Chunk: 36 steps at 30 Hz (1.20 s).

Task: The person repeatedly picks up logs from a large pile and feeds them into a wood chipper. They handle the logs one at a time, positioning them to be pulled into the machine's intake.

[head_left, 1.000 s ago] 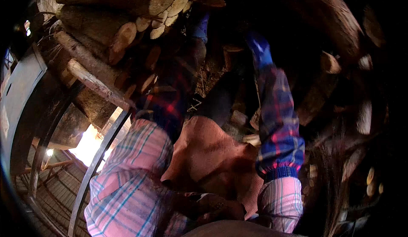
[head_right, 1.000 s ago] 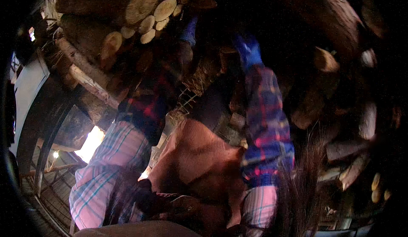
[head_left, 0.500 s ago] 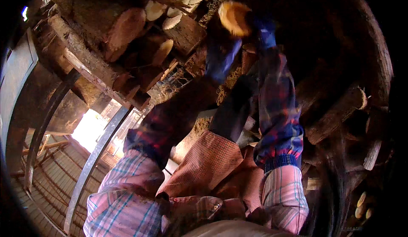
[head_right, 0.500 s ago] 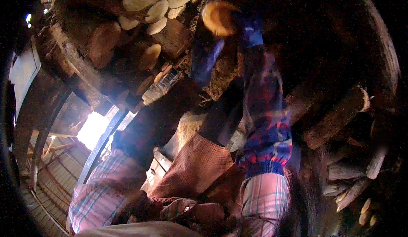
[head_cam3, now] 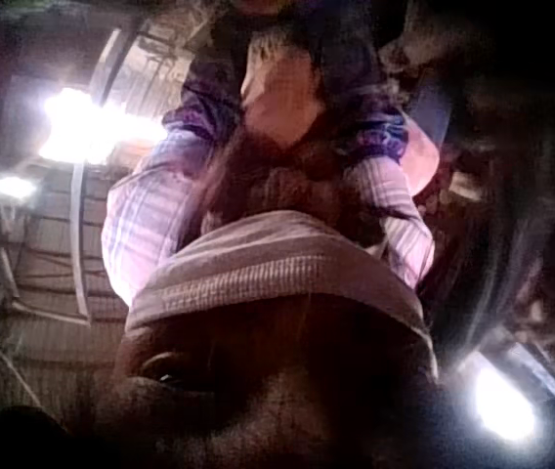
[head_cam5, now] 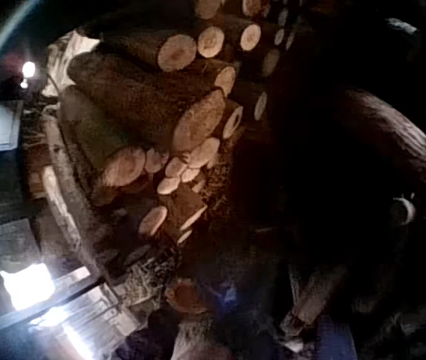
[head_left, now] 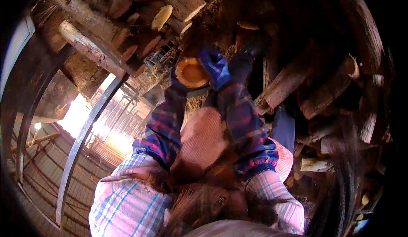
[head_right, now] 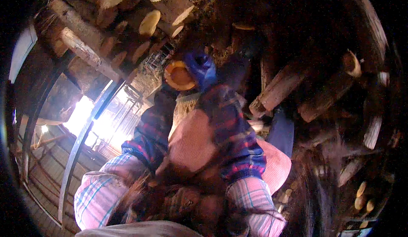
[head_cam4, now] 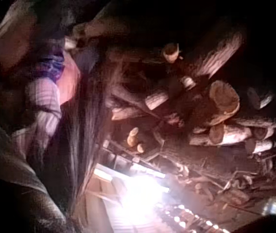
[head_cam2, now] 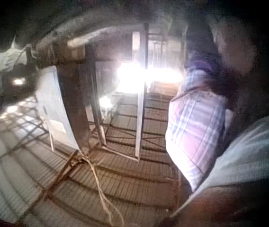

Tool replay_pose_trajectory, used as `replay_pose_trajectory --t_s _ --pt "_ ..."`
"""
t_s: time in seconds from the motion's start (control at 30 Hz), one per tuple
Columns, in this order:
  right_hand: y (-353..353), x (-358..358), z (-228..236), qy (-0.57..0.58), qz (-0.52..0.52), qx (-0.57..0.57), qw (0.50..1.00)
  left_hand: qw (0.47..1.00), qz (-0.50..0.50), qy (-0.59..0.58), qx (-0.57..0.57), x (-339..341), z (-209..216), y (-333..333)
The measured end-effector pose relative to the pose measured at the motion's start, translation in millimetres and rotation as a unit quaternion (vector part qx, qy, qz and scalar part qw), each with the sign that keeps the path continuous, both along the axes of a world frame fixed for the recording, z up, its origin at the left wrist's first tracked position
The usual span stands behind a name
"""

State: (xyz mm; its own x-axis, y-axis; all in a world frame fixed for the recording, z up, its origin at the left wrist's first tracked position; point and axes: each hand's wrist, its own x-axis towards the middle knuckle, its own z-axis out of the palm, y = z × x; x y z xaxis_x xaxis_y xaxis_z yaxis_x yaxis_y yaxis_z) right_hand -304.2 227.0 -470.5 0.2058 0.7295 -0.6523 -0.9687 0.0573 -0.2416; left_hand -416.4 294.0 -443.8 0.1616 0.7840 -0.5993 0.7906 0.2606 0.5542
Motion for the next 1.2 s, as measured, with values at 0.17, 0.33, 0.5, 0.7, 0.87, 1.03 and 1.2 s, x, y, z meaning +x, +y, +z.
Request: replay_pose_trajectory --t_s 0.17,0.33,0.5,0.7,0.87,1.03,1.2 --pt "-74 -14 114 -0.308 0.066 0.018 0.949 0.879 -0.247 0.224 0.34 11 137 -54" --pt "-142 33 227 0.262 0.071 -0.109 0.956 0.976 -0.132 0.173 -0.004 51 302 -47" --pt "-139 10 199 0.273 0.003 0.063 0.96 0.92 -0.264 0.145 -0.253 119 424 -57" --pt "-141 140 283 0.379 -0.287 0.287 0.832 0.849 -0.501 0.166 0.021 175 464 -111" --pt "-158 179 361 0.111 -0.318 0.234 0.912 0.918 -0.252 -0.198 -0.235 206 472 -22" --pt "-174 201 478 -0.263 -0.324 -0.045 0.907 0.707 -0.139 -0.348 -0.6 371 484 -34" --pt "-279 184 510 -0.362 -0.383 -0.151 0.836 0.684 -0.19 -0.387 -0.588 405 499 -197"
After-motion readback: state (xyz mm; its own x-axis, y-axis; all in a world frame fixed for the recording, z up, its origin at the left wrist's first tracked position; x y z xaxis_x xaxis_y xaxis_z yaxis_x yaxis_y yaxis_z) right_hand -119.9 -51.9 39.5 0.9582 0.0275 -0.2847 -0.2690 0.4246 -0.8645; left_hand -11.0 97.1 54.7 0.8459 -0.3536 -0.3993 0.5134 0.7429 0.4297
